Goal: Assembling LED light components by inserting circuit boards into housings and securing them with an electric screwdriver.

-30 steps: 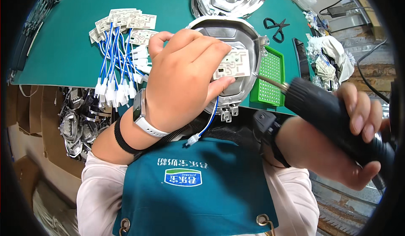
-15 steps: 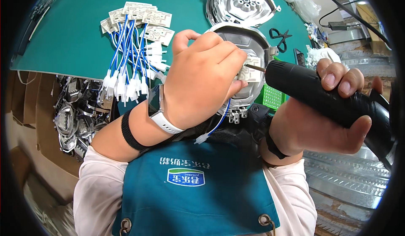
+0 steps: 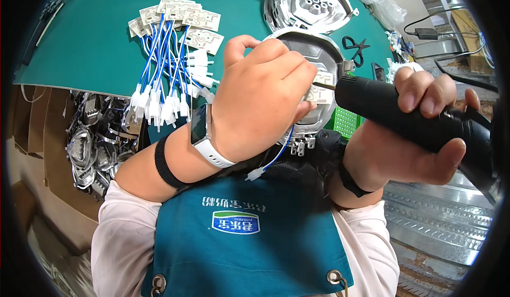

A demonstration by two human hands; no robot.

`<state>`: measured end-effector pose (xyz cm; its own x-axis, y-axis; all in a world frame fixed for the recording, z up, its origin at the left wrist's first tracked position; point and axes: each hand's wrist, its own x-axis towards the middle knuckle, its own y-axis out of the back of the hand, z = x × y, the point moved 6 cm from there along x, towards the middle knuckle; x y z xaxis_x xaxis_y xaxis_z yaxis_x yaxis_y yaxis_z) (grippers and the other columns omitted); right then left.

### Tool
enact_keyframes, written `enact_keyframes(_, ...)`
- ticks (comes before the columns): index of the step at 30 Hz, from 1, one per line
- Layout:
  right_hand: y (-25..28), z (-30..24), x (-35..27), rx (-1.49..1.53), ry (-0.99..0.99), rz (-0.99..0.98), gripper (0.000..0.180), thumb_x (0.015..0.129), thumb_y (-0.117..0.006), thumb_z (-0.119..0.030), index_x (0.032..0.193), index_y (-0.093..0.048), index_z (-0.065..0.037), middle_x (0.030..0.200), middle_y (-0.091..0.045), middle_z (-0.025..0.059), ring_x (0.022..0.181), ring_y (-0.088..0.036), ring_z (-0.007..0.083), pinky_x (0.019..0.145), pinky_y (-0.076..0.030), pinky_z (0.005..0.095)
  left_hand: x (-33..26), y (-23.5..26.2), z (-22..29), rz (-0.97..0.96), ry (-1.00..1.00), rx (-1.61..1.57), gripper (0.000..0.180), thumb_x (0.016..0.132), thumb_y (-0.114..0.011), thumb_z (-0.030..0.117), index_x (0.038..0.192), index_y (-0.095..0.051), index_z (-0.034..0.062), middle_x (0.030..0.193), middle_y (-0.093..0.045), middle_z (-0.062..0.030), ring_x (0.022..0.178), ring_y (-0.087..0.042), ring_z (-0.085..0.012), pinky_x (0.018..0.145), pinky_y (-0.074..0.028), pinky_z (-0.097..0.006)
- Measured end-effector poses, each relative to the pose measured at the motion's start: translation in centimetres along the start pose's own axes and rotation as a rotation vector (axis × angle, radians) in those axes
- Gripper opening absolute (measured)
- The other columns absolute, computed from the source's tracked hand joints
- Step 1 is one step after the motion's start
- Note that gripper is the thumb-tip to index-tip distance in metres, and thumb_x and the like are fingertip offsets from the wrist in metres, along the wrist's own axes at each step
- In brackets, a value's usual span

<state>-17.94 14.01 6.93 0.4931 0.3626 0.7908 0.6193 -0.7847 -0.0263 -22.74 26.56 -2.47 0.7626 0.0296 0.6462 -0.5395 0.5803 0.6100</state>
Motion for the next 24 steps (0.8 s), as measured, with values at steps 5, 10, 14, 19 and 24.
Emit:
enact_keyframes(5, -1.5, 1.7, 0.9, 0.033, -0.073, -0.156, 0.048, 0.081, -0.062, -0.048, 0.115, -0.05, -0.016, 0.08, -0.048, 0.0002, 0.068, -0.047, 0.0135, 0.069, -0.034, 0.0312, -0.1, -0.1, -0.3, 0.049, -0.026, 0.006, 0.043, 0.061, -0.08, 0.018, 0.099, -0.061, 0.0128, 0.095, -0.064, 0.0016, 0.09, -0.057, -0.0182, 0.085, -0.032, -0.04)
enact_keyframes(10, -2.5, 1.9, 1.3, -0.116, -0.153, -0.159, 0.063, 0.081, -0.062, -0.047, 0.125, -0.039, -0.008, 0.075, -0.048, 0.0042, 0.06, -0.046, 0.0161, 0.062, -0.036, 0.0311, -0.1, 0.2, 0.1, 0.039, -0.026, 0.012, 0.043, 0.062, -0.081, 0.018, 0.099, -0.06, 0.0117, 0.094, -0.064, 0.001, 0.091, -0.057, -0.0188, 0.085, -0.033, -0.041)
enact_keyframes(14, -1.9, 1.8, 2.5, -0.065, -0.232, -0.15, 0.062, 0.081, -0.062, -0.04, 0.125, -0.04, -0.002, 0.077, -0.045, 0.0055, 0.067, -0.044, 0.0165, 0.064, -0.035, 0.0313, -0.2, 0.3, 0.2, -0.014, -0.002, 0.041, 0.041, 0.065, -0.08, 0.02, 0.099, -0.06, 0.0109, 0.096, -0.063, 0.0008, 0.094, -0.056, -0.019, 0.089, -0.032, -0.044)
enact_keyframes(19, 5.2, -5.7, 0.8, 0.202, 0.048, 0.194, 0.053, 0.081, -0.06, -0.034, 0.121, -0.044, -0.004, 0.08, -0.046, 0.0049, 0.072, -0.045, 0.0169, 0.071, -0.037, 0.032, 0.8, 0.7, 1.7, -0.043, -0.039, 0.151, 0.036, 0.068, -0.077, 0.026, 0.097, -0.061, 0.0116, 0.097, -0.062, 0.0002, 0.099, -0.053, -0.0193, 0.092, -0.029, -0.045)
enact_keyframes(24, 9.7, -2.9, -3.4, -0.043, -0.04, 0.458, 0.047, 0.084, -0.059, -0.022, 0.122, -0.041, -0.001, 0.077, -0.051, 0.0094, 0.07, -0.05, 0.0203, 0.07, -0.043, 0.0338, 2.0, 0.8, 1.0, -0.108, -0.052, 0.15, 0.035, 0.069, -0.075, 0.029, 0.096, -0.062, 0.0107, 0.097, -0.061, -0.0025, 0.1, -0.053, -0.0223, 0.091, -0.031, -0.042)
